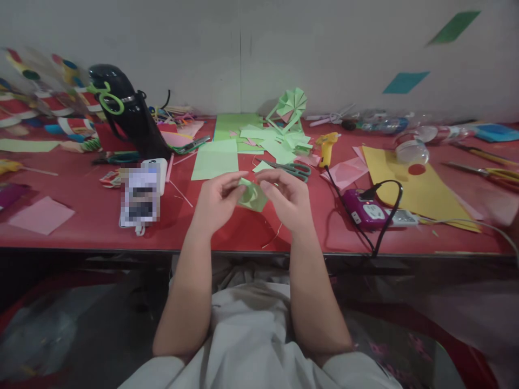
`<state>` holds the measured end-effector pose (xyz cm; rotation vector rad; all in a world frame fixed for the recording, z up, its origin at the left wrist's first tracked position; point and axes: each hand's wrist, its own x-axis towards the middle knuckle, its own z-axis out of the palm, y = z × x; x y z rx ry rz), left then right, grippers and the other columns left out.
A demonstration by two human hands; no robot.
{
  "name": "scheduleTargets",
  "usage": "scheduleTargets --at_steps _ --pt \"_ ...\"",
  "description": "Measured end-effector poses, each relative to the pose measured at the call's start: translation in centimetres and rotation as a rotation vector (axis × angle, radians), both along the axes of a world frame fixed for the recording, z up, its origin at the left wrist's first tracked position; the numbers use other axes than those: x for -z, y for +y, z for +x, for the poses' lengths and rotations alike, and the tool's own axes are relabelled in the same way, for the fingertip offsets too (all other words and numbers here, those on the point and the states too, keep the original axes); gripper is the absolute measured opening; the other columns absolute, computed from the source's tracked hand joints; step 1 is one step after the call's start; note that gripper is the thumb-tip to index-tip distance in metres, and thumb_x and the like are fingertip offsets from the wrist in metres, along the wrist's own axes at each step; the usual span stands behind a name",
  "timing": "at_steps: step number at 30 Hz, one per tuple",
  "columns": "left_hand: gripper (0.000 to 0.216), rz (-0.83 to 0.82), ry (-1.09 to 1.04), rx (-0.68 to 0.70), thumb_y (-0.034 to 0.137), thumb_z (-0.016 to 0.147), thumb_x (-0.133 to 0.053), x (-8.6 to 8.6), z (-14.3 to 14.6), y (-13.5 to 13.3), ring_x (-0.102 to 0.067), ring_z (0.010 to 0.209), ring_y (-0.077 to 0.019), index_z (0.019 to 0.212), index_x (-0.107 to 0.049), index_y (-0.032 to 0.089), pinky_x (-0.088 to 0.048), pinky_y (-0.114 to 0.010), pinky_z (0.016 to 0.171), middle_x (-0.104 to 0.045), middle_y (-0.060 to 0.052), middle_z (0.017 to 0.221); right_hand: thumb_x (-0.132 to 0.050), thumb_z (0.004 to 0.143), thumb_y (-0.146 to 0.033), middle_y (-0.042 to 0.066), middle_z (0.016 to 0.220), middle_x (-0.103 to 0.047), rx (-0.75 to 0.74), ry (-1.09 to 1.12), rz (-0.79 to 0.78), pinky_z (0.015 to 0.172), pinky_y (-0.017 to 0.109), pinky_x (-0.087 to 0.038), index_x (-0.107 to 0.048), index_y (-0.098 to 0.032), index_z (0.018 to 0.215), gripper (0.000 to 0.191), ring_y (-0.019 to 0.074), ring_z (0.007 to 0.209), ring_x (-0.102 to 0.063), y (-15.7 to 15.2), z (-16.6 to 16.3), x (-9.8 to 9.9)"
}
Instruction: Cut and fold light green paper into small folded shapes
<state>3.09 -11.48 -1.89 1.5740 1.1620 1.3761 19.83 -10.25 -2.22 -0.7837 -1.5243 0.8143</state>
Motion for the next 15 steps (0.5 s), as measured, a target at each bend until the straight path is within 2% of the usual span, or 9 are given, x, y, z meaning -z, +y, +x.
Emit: scheduleTargets --at_steps 3,6,9,13,15 --pt "0.044 0.048 0.115 0.084 0.023 0.088 -0.064 -0.5 0.4 -0.7 -0.069 0.083 -0.0161 0.132 -0.058 0.019 -0.055 -0.028 0.077 -0.074 -0.004 0.088 -0.07 0.085 -0.03 0.004 0.094 -0.071 -0.03 -0.037 -0.043 0.076 0.03 -0.057 -0.072 -0.021 0.087 0.009 0.016 0.087 -0.067 -0.3 0.0 -0.4" --pt "0.047 0.079 0.173 0.117 0.022 0.091 -0.06 -0.9 0.7 -1.2 -0.069 0.082 -0.0147 0.137 -0.05 0.022 -0.054 -0.028 0.077 -0.073 -0.003 0.089 -0.072 0.083 -0.029 0.004 0.094 -0.071 -0.054 -0.048 -0.049 0.075 0.029 -0.057 -0.072 -0.021 0.082 0.008 0.0155 0.085 -0.067 -0.5 0.0 -0.7" --pt "0.04 0.096 0.185 0.088 0.026 0.09 -0.063 -1.3 0.6 -1.3 -0.07 0.082 -0.0161 0.128 -0.056 0.022 -0.055 -0.029 0.077 -0.073 -0.003 0.088 -0.072 0.084 -0.029 0.004 0.09 -0.07 -0.032 -0.015 -0.046 0.072 0.029 -0.056 -0.073 -0.021 0.079 0.009 0.0156 0.084 -0.067 -0.5 0.1 -0.7" --pt "0.02 0.139 0.206 0.037 0.031 0.086 -0.068 -1.6 0.3 -1.3 -0.071 0.092 -0.0204 0.102 -0.07 0.019 -0.056 -0.031 0.085 -0.076 -0.007 0.099 -0.071 0.084 -0.032 0.003 0.085 -0.071 0.016 0.037 -0.081 0.072 0.029 -0.055 -0.073 -0.02 0.08 0.012 0.0159 0.08 -0.066 0.0 0.3 -0.3" --pt "0.018 0.151 0.228 0.015 0.031 0.086 -0.069 -1.7 0.1 -1.3 -0.071 0.094 -0.0214 0.099 -0.074 0.019 -0.055 -0.032 0.088 -0.076 -0.007 0.101 -0.072 0.083 -0.032 0.003 0.083 -0.072 0.04 0.078 -0.101 0.072 0.03 -0.055 -0.073 -0.02 0.079 0.013 0.0158 0.078 -0.066 0.3 0.3 -0.1"
